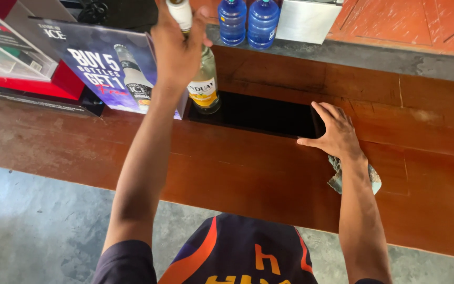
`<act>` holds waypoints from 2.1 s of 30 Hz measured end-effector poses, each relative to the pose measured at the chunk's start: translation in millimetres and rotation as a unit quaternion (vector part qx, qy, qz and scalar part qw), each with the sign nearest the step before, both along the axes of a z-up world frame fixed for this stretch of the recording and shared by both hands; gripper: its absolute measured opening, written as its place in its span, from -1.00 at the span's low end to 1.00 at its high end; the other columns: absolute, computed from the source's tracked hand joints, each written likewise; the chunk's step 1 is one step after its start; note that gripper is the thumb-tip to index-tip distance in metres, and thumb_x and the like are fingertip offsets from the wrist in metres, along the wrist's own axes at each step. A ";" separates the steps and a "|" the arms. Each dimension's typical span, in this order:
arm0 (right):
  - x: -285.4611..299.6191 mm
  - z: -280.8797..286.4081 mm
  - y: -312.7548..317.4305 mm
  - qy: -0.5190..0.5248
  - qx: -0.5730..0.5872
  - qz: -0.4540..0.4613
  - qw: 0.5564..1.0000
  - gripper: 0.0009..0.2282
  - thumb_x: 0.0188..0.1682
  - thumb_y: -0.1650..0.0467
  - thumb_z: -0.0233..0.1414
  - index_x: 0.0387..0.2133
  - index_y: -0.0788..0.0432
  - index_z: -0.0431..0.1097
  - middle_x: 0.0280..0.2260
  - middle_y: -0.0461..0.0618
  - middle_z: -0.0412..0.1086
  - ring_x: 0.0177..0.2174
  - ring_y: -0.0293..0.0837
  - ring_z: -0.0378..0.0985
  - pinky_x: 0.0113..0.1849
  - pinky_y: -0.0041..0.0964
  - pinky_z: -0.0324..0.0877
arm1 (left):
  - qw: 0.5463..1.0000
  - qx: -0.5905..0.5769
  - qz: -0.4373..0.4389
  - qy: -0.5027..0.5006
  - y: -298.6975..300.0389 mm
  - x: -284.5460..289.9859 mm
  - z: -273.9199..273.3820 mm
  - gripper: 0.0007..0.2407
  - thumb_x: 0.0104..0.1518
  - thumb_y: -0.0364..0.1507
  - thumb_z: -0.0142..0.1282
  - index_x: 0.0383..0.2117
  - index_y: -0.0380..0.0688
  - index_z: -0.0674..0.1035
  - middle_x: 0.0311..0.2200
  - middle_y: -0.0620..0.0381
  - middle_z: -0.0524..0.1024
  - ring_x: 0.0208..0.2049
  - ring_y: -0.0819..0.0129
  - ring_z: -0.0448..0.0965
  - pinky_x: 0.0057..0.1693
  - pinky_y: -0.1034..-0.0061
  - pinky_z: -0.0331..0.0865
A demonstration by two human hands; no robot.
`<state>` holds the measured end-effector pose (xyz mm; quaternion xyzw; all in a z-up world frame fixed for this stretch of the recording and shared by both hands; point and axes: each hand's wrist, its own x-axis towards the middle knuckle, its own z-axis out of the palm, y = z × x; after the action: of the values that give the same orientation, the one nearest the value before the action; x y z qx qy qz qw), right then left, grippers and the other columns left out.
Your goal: Cleaning a wooden bar counter and wiping down liquor bottles using a cloth.
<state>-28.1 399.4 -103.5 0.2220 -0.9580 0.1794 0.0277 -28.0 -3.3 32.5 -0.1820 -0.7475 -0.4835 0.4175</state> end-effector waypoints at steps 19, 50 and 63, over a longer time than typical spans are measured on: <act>1.7 -8.6 1.1 -0.005 -0.035 0.007 0.999 -0.02 -0.42 0.02 0.35 0.34 0.06 0.13 0.32 0.05 0.10 0.23 0.28 0.17 0.20 0.20 0.14 | 0.999 0.010 -0.029 0.009 1.8 3.5 -1.9 -0.75 0.49 -0.53 0.12 0.12 -0.32 0.30 -0.32 0.05 0.65 -0.39 0.38 0.74 -0.24 0.55 0.61; -2.9 -14.7 3.0 0.048 -0.049 0.034 0.997 -0.07 -0.35 0.02 0.33 0.32 0.14 0.18 0.35 0.00 0.11 0.23 0.12 0.26 0.18 0.20 0.16 | 1.000 0.009 -0.011 0.001 3.4 5.0 -1.9 -0.78 0.45 -0.62 0.05 0.09 -0.32 0.28 -0.33 0.02 0.62 -0.37 0.33 0.77 -0.23 0.51 0.65; -1.8 -14.8 0.8 0.003 -0.049 0.008 0.999 -0.06 -0.37 0.01 0.32 0.33 0.06 0.15 0.36 -0.05 0.07 0.27 0.18 0.17 0.22 0.24 0.08 | 1.000 0.012 -0.023 -0.004 0.0 3.8 -3.7 -0.76 0.41 -0.63 0.04 0.10 -0.33 0.30 -0.29 0.01 0.67 -0.35 0.35 0.79 -0.22 0.50 0.64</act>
<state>-29.9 400.1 -118.3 0.2286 -0.9461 0.2260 0.0404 -24.3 -3.2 28.8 -0.1922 -0.7388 -0.5030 0.4053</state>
